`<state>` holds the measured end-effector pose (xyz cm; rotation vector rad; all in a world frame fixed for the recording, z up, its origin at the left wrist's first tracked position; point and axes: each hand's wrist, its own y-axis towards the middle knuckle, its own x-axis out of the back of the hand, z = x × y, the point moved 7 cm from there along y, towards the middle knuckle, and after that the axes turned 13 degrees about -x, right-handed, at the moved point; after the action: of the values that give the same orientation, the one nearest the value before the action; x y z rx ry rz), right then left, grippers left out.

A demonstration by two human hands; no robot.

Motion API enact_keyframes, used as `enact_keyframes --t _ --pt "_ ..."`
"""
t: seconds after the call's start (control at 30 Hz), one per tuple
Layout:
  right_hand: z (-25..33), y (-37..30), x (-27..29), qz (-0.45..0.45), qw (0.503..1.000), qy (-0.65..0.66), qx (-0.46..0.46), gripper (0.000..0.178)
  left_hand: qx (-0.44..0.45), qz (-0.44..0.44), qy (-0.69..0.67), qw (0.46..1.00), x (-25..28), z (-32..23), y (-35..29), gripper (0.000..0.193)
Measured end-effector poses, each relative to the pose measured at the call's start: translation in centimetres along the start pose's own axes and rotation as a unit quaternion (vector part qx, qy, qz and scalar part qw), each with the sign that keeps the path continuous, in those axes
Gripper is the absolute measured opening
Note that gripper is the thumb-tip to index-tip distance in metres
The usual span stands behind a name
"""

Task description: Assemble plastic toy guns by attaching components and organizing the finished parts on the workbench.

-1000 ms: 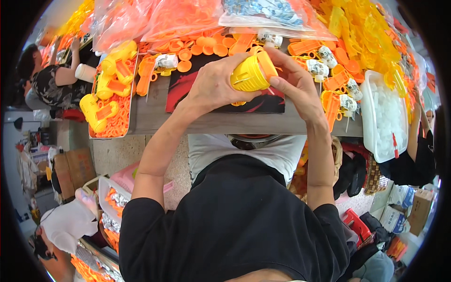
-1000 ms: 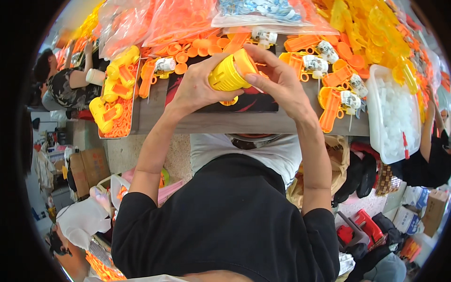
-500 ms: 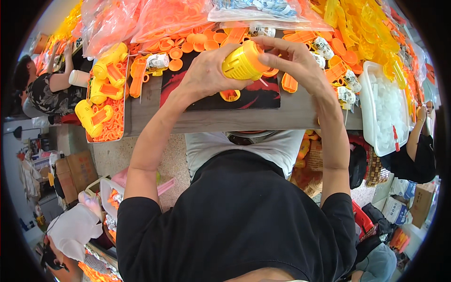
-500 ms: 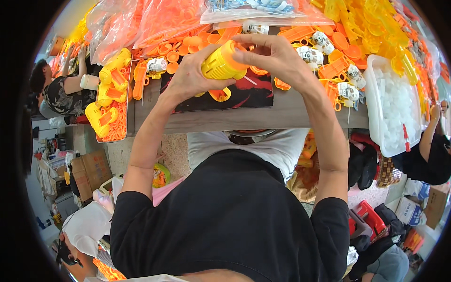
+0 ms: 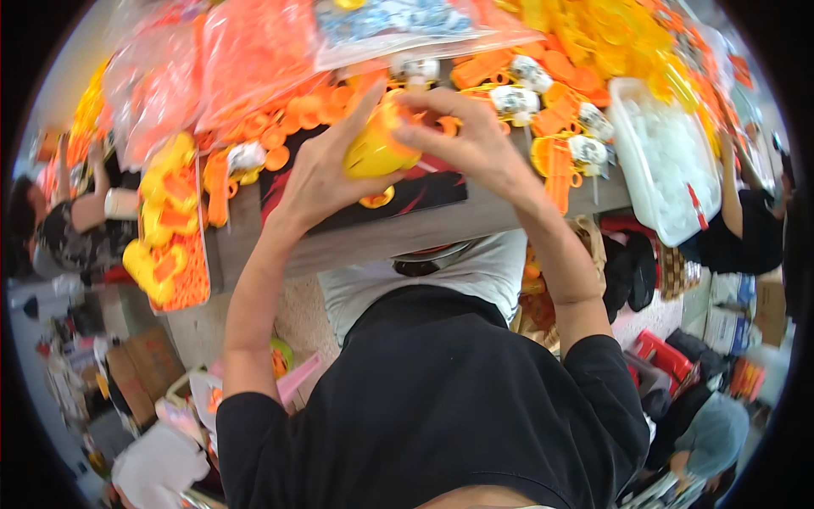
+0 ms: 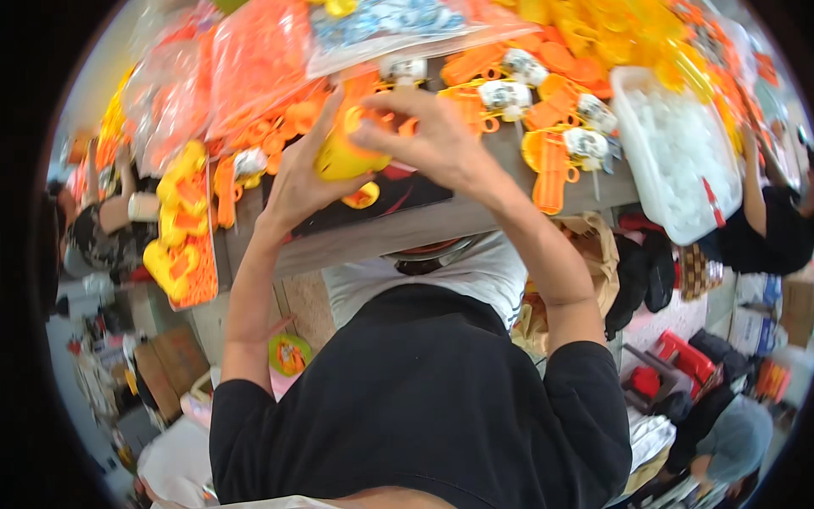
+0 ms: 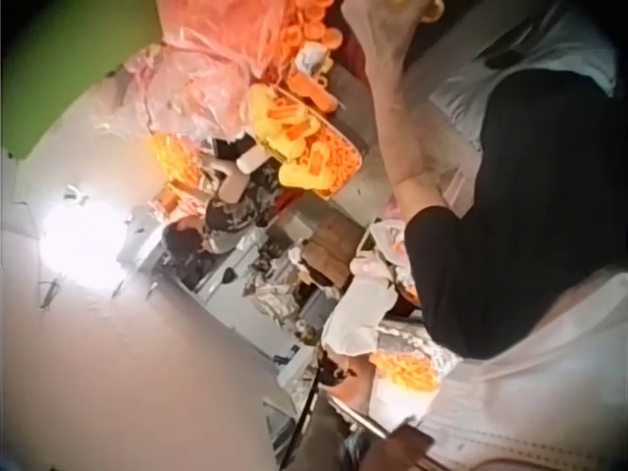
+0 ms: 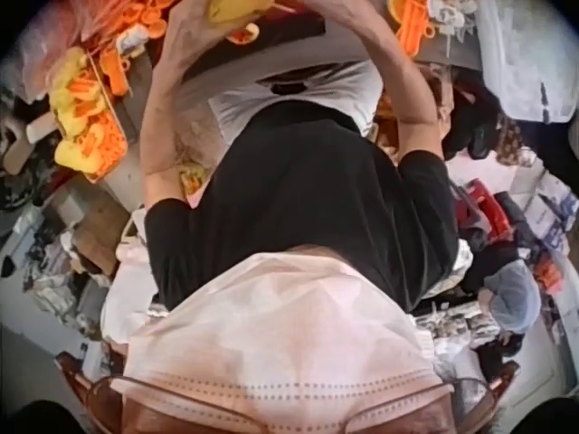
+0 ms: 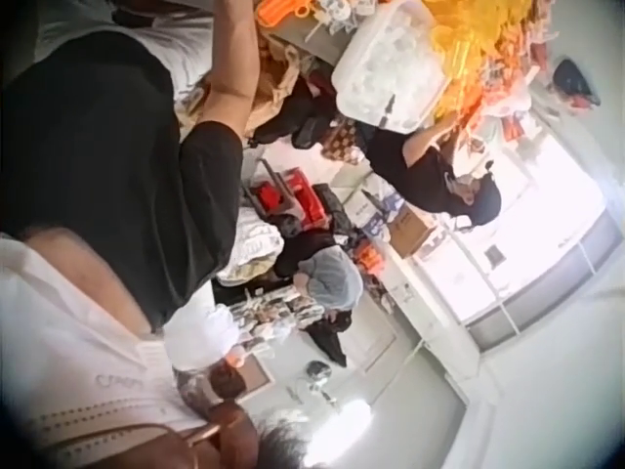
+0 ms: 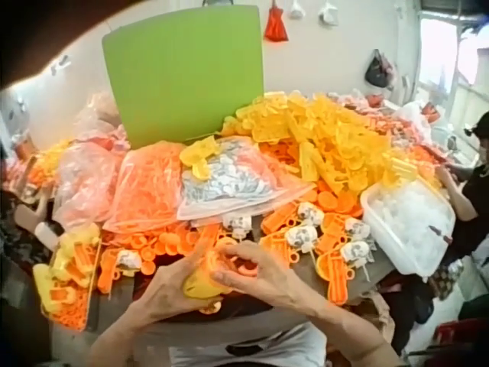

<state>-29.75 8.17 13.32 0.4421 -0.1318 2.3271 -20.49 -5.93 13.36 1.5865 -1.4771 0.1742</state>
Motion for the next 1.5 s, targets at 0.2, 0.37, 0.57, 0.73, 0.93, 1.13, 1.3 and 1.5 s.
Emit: enact_keyframes --t 0.2,0.37,0.57,0.73,0.93,1.13,1.3,1.5 --pt "0.9 0.0 -0.9 -0.02 0.996 0.087 0.005 0.04 -0.08 0.072 0.015 0.994 -1.2 -1.9 0.6 0.079" --pt "1.3 1.3 -2.9 0.135 0.991 0.019 -0.01 0.033 -0.119 0.109 0.022 0.987 -2.5 -1.4 0.2 0.069" --pt "1.5 0.0 -2.5 0.026 0.99 0.066 0.118 0.026 -0.146 0.127 0.041 0.98 -2.5 -1.8 0.7 0.068" --pt "0.6 1.1 -2.3 -0.001 0.991 0.093 0.099 0.031 -0.12 0.122 0.024 0.985 -2.4 -1.5 1.4 0.068" --pt "-4.9 7.7 5.1 -0.065 0.971 -0.229 -0.015 0.028 0.028 -0.006 -0.139 0.99 0.3 -0.9 -1.4 0.081" --pt "-10.3 15.6 10.4 -0.106 0.897 -0.419 0.093 0.027 0.146 -0.094 -0.265 0.949 1.2 0.3 -3.9 0.085" --pt "-12.1 17.6 11.3 -0.038 0.926 -0.37 0.063 0.029 0.251 -0.18 -0.302 0.902 3.1 2.7 -7.9 0.076" --pt "-11.8 13.1 9.0 -0.051 0.872 -0.472 0.117 0.016 0.297 -0.215 -0.457 0.81 2.3 4.7 -11.6 0.059"
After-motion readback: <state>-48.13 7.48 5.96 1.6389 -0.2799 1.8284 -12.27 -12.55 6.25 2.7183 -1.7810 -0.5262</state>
